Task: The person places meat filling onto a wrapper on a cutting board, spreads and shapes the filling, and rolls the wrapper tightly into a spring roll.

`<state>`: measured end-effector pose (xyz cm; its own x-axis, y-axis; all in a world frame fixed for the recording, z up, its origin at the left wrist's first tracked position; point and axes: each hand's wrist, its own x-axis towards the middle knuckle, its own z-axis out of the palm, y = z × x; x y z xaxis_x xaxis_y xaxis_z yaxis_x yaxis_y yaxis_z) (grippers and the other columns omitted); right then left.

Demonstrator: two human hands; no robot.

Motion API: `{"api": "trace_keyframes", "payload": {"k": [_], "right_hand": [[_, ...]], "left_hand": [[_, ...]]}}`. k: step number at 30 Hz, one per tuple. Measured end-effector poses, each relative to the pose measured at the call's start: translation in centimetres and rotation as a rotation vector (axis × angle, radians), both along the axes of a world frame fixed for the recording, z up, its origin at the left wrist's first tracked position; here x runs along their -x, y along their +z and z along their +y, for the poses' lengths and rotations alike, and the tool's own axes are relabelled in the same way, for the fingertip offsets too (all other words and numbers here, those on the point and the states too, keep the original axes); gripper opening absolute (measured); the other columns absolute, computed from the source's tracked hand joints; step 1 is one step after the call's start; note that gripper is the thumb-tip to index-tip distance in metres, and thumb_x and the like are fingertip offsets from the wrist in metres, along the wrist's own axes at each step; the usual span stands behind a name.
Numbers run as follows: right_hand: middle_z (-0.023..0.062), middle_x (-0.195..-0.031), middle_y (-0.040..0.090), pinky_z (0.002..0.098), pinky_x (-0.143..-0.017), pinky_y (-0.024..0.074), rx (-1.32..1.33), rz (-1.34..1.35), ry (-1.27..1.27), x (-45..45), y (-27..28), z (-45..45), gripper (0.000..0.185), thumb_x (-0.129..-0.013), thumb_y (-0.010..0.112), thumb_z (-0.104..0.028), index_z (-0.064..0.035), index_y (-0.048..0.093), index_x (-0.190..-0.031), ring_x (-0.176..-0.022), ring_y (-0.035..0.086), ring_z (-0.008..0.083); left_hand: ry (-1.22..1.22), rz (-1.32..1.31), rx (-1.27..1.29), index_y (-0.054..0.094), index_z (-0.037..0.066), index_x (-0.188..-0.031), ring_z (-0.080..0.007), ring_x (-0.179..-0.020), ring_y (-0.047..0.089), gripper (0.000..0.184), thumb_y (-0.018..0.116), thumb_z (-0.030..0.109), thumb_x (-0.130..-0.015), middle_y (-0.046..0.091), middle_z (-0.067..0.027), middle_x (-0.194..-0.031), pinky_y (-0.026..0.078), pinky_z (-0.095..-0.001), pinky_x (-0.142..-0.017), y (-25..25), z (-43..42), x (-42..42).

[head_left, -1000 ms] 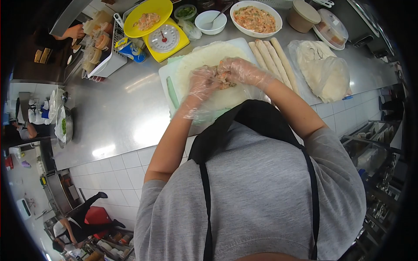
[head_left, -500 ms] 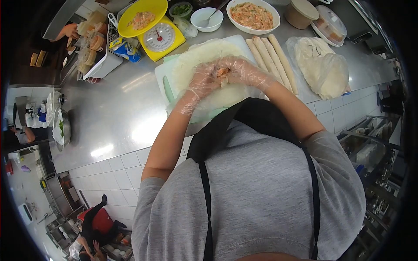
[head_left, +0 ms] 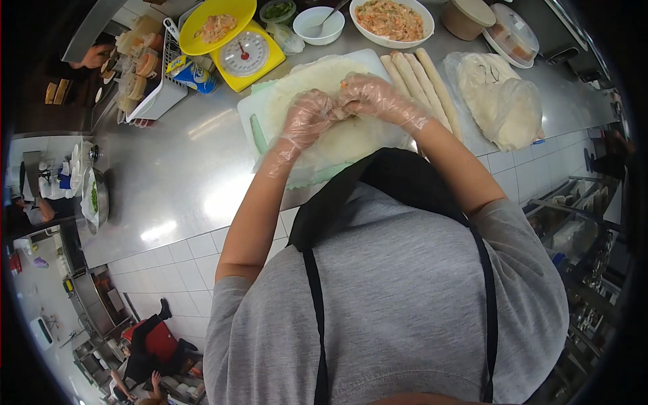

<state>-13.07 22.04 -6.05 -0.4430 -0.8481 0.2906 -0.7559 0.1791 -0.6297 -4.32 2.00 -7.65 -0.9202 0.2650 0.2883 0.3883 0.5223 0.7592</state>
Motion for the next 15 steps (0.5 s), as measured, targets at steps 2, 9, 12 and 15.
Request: {"api": "trace_keyframes", "payload": {"k": [2, 9, 12, 15], "right_hand": [[0.012, -0.1, 0.058, 0.0377, -0.089, 0.0437, -0.078, -0.02, 0.001, 0.2, -0.4, -0.3, 0.024, -0.073, 0.07, -0.009, -0.0078, 0.062, -0.096, -0.103, 0.055, 0.0307], [0.0112, -0.09, 0.056, 0.0388, -0.082, 0.0445, -0.152, -0.041, 0.028, 0.6, -1.0, -0.4, 0.021, -0.072, 0.069, -0.008, -0.0064, 0.062, -0.091, -0.091, 0.056, 0.0299], [0.0116, -0.089, 0.057, 0.0385, -0.08, 0.0452, -0.186, -0.015, 0.045, 1.0, -0.6, -0.7, 0.022, -0.072, 0.069, -0.011, -0.0065, 0.062, -0.092, -0.089, 0.056, 0.0306], [0.0122, -0.089, 0.057, 0.0391, -0.078, 0.0458, -0.243, 0.027, 0.034, 0.6, -0.8, -1.0, 0.023, -0.071, 0.069, -0.014, -0.0055, 0.063, -0.091, -0.088, 0.057, 0.0318]], "left_hand": [[0.073, 0.048, 0.022, 0.067, 0.006, -0.087, -0.0281, -0.081, 0.058, 0.019, 0.07, 0.013, -0.07, 0.063, -0.0118, -0.082, 0.045, -0.0375, -0.072, -1.3, 0.1, 0.4], [0.094, -0.046, 0.388, 0.063, 0.003, -0.079, -0.0344, -0.081, 0.057, 0.016, 0.065, 0.014, -0.069, 0.06, -0.0172, -0.08, 0.044, -0.0398, -0.071, -1.8, 0.4, 1.6], [0.094, 0.001, 0.365, 0.063, 0.002, -0.081, -0.0357, -0.081, 0.057, 0.018, 0.065, 0.016, -0.069, 0.06, -0.0189, -0.082, 0.045, -0.0414, -0.071, -1.9, 0.1, 2.0], [0.067, -0.161, 0.412, 0.063, 0.002, -0.082, -0.0367, -0.079, 0.058, 0.019, 0.066, 0.017, -0.069, 0.06, -0.0196, -0.082, 0.045, -0.0422, -0.071, -0.7, 0.6, 1.9]]}}
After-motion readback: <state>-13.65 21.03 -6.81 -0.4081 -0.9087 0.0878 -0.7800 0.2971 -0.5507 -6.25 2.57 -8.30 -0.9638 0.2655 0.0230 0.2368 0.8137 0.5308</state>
